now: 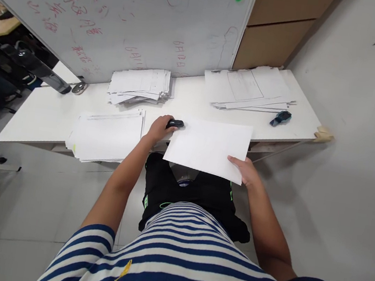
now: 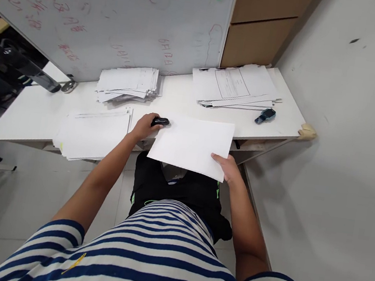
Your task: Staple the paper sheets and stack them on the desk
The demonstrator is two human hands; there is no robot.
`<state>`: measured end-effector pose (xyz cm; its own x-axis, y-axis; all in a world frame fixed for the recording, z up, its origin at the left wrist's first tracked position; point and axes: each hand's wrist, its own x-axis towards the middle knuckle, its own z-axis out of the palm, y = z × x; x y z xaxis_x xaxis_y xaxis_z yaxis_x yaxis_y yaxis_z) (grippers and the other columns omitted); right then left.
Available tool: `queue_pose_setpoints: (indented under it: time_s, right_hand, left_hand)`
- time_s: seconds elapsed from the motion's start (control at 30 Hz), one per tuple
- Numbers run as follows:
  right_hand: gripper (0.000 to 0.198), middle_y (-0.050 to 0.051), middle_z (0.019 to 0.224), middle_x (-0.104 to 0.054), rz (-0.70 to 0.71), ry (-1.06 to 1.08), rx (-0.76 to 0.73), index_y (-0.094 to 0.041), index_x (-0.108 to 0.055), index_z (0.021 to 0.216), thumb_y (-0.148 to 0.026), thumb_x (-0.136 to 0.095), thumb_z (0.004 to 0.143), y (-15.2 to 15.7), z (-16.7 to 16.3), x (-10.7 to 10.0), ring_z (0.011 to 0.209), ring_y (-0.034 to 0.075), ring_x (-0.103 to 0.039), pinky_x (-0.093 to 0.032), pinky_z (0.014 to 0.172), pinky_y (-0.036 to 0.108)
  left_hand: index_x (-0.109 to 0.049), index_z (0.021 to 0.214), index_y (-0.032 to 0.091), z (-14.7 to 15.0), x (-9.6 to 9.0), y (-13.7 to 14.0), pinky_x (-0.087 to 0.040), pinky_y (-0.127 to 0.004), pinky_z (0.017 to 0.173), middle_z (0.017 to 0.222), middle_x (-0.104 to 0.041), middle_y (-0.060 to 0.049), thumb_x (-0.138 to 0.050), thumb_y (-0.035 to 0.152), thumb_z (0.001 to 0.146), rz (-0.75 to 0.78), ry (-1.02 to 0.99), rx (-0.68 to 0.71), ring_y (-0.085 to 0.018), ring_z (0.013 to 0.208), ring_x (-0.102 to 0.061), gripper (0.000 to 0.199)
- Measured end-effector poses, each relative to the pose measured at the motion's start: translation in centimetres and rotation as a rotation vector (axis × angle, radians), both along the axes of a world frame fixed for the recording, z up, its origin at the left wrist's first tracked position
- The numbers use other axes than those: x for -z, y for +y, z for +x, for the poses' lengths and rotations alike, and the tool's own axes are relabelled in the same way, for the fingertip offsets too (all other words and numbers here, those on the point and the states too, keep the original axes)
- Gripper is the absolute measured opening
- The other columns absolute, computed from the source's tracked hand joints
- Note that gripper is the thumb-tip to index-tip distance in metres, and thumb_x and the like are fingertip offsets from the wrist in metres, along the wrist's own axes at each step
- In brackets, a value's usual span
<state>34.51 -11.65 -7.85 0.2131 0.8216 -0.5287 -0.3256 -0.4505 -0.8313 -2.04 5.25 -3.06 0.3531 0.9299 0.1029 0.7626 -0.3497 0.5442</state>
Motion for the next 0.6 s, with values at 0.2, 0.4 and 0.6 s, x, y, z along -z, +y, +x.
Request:
queue_pose_setpoints:
  time_s: [0.2,0.4,0.6]
  right_hand:
    - [0.033,0.01,0.101,-0.082,-0.016,0.008,-0.048,-0.017,-0.077,0.095,-0.034,-0.088,0.069,0.4,0.5,-0.5,0.084,0.028,-0.078,-0.066,0.076,0.039]
    - [0.028,0.008,0.09,-0.081,-0.002,-0.099,-0.028,-0.018,-0.075,0.091,-0.031,-0.085,0.069,0.8,1.4,-1.4,0.074,0.025,-0.076,-0.065,0.073,0.038]
    - [0.027,0.006,0.09,-0.081,0.005,-0.139,-0.001,-0.019,-0.074,0.09,-0.031,-0.084,0.068,0.5,1.3,-2.3,0.074,0.025,-0.076,-0.064,0.071,0.038]
  left_hand:
    - [-0.058,0.136,0.032,0.3,-1.7,1.5,-0.051,-0.041,0.091,0.116,-0.074,-0.009,-0.07,0.064,0.083,-0.221,-0.285,-0.105,-0.028,0.106,-0.068,0.063]
    - [-0.068,0.098,0.025,4.9,-0.8,4.3,-0.036,-0.058,0.111,0.11,-0.072,-0.013,-0.053,0.065,0.093,0.035,-0.22,-0.25,-0.036,0.115,-0.062,0.043]
    - [-0.065,0.104,0.024,6.7,2.2,5.2,-0.019,-0.068,0.12,0.123,-0.067,-0.02,-0.059,0.064,0.09,0.125,-0.189,-0.345,-0.043,0.144,-0.039,0.043]
